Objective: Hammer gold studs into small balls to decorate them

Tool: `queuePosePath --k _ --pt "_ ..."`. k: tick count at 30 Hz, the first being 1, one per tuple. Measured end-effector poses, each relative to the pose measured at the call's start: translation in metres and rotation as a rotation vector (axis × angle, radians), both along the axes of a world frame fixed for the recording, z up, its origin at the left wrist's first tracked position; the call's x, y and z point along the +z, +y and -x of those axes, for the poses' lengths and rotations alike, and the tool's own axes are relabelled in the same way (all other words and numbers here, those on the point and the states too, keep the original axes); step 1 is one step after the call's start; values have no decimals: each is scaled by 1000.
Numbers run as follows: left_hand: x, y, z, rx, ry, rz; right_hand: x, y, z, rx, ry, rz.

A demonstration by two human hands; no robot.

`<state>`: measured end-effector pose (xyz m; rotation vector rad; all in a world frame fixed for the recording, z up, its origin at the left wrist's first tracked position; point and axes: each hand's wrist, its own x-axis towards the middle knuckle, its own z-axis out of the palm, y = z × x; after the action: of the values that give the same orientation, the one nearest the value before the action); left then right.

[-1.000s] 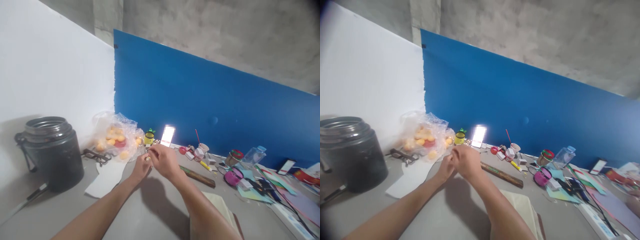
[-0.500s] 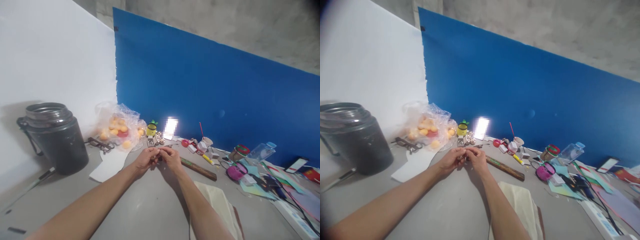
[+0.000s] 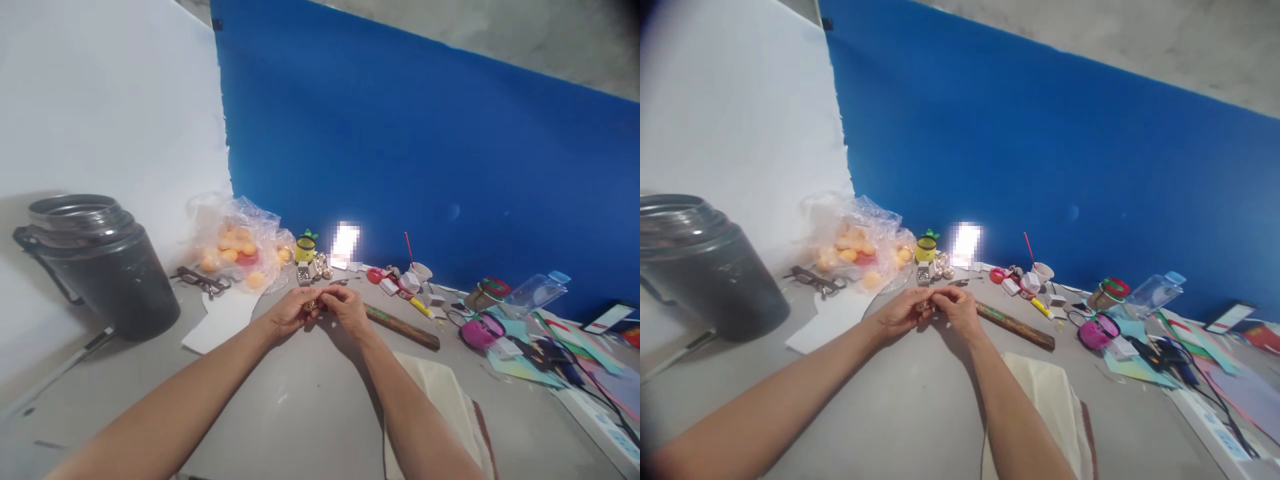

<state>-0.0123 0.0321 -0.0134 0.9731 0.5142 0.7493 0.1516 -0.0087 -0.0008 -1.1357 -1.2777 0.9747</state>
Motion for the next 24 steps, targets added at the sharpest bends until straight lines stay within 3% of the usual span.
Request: queuePosePath --k 9,13,19,24 --pt "10 -3 1 -17 -26 94 -10 5 -4 -34 249 64" --pt "14 -6 1 57 -40 70 -12 8 -9 -25 335 112" --pt "19 -14 -3 252 189 -184 -10 7 -12 30 428 196" --pt "13 -12 -4 349 298 -380 -9 6 -12 135 423 247"
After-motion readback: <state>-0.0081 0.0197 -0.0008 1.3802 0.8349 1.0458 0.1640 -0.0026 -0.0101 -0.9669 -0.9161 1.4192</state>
